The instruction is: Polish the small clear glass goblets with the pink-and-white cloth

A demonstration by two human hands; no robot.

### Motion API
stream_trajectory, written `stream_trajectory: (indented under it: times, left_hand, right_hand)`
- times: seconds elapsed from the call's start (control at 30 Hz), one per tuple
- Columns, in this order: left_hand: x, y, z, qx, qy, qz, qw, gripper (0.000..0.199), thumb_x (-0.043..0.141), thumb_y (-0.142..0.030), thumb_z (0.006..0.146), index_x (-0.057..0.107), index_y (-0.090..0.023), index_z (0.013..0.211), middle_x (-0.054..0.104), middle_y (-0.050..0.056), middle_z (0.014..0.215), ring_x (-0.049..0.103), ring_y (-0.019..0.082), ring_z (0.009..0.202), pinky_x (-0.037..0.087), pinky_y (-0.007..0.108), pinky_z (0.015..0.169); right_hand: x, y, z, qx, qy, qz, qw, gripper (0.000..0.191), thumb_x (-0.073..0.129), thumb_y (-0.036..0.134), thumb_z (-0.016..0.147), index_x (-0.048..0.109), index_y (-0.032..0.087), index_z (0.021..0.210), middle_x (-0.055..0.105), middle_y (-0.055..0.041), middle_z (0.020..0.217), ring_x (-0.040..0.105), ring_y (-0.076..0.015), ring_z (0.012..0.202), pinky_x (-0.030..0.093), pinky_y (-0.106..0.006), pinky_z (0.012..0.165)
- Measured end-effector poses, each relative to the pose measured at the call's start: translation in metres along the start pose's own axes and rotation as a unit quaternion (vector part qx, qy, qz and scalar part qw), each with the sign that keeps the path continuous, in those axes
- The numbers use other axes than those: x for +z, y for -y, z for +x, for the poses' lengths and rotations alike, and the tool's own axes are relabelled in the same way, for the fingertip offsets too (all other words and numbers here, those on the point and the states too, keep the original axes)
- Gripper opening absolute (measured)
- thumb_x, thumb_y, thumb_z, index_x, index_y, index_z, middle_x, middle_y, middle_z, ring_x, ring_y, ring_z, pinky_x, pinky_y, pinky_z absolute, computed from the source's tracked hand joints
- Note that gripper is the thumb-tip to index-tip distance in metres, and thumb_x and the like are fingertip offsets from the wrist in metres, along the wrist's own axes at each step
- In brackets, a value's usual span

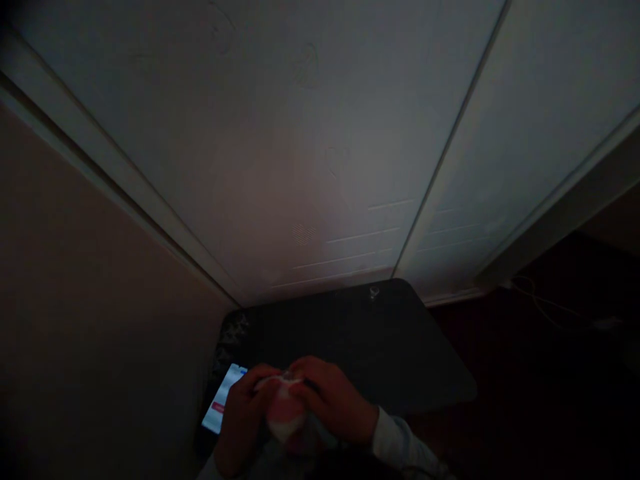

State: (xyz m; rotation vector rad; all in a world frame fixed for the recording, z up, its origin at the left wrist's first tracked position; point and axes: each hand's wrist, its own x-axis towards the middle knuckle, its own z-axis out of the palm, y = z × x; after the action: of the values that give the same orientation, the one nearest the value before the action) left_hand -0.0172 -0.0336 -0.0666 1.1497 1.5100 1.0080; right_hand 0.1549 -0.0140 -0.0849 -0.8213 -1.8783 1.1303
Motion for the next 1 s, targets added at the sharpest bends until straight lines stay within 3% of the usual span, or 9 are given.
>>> stream_trajectory:
  times: [0.1,0.27,0.47,0.63,0.8,0.87,1.0]
  left_hand:
    - [0.002,0.007,0.000,0.004,-0.024,-0.015,1.000,0.015,0.064,-0.030,0.064,0.068,-0.017,0.071,0.070,0.003,0.068,0.064,0.020,0.066,0.052,0.028,0.060]
    - [0.001,0.026,0.002,0.059,-0.110,-0.043,0.991,0.042,0.069,-0.028,0.065,0.061,-0.020,0.105,0.066,0.006,0.098,0.064,0.022,0.089,0.052,0.031,0.076]
    - [-0.002,0.026,-0.004,0.190,-0.108,0.120,0.968,0.014,0.063,-0.027,0.077,0.068,-0.022,0.089,0.059,0.006,0.100,0.057,0.023,0.097,0.047,0.037,0.086]
    - [-0.004,0.021,-0.008,0.258,-0.177,0.203,0.928,0.012,0.060,-0.024,0.081,0.069,-0.022,0.089,0.059,0.007,0.097,0.057,0.023,0.092,0.049,0.038,0.083]
    - [0.003,0.021,-0.008,0.301,-0.103,0.247,0.915,0.015,0.057,-0.020,0.084,0.065,-0.021,0.097,0.063,0.006,0.096,0.063,0.021,0.088,0.053,0.032,0.075]
    - [0.007,0.024,-0.006,0.347,-0.083,0.280,0.891,0.023,0.056,-0.020,0.085,0.061,-0.021,0.108,0.065,0.008,0.102,0.063,0.021,0.093,0.054,0.033,0.078]
    - [0.006,0.032,0.002,0.412,-0.101,0.333,0.842,0.027,0.051,-0.020,0.088,0.058,-0.020,0.113,0.067,0.009,0.102,0.063,0.024,0.094,0.054,0.038,0.078]
  right_hand:
    - [0.000,0.001,0.001,0.002,-0.012,0.021,1.000,0.019,0.054,0.036,0.088,0.062,0.021,0.079,0.068,-0.0081,0.093,0.064,-0.0182,0.088,0.051,-0.031,0.078]
    - [0.000,0.001,0.000,0.011,-0.036,0.049,0.998,0.017,0.063,0.036,0.083,0.061,0.021,0.075,0.067,-0.0066,0.090,0.064,-0.0184,0.086,0.049,-0.031,0.077]
    - [0.000,-0.004,-0.003,0.039,-0.084,0.062,0.994,0.013,0.066,0.032,0.081,0.060,0.021,0.075,0.065,-0.0056,0.093,0.062,-0.0188,0.090,0.047,-0.031,0.081]
    - [0.002,-0.011,-0.004,0.076,-0.128,0.061,0.987,0.012,0.067,0.029,0.079,0.060,0.021,0.073,0.064,-0.0051,0.096,0.060,-0.0193,0.092,0.045,-0.032,0.083]
    - [0.011,-0.017,-0.004,0.128,-0.194,0.082,0.969,0.022,0.067,0.037,0.078,0.059,0.020,0.068,0.061,-0.0069,0.101,0.059,-0.0211,0.096,0.045,-0.033,0.085]
    - [0.017,-0.017,-0.003,0.141,-0.201,0.105,0.964,0.025,0.066,0.042,0.078,0.059,0.020,0.067,0.060,-0.0080,0.105,0.059,-0.0217,0.098,0.046,-0.033,0.084]
    - [0.023,-0.010,0.003,0.127,-0.175,0.127,0.968,0.027,0.065,0.046,0.078,0.062,0.020,0.070,0.061,-0.0079,0.103,0.060,-0.0209,0.094,0.047,-0.033,0.084]
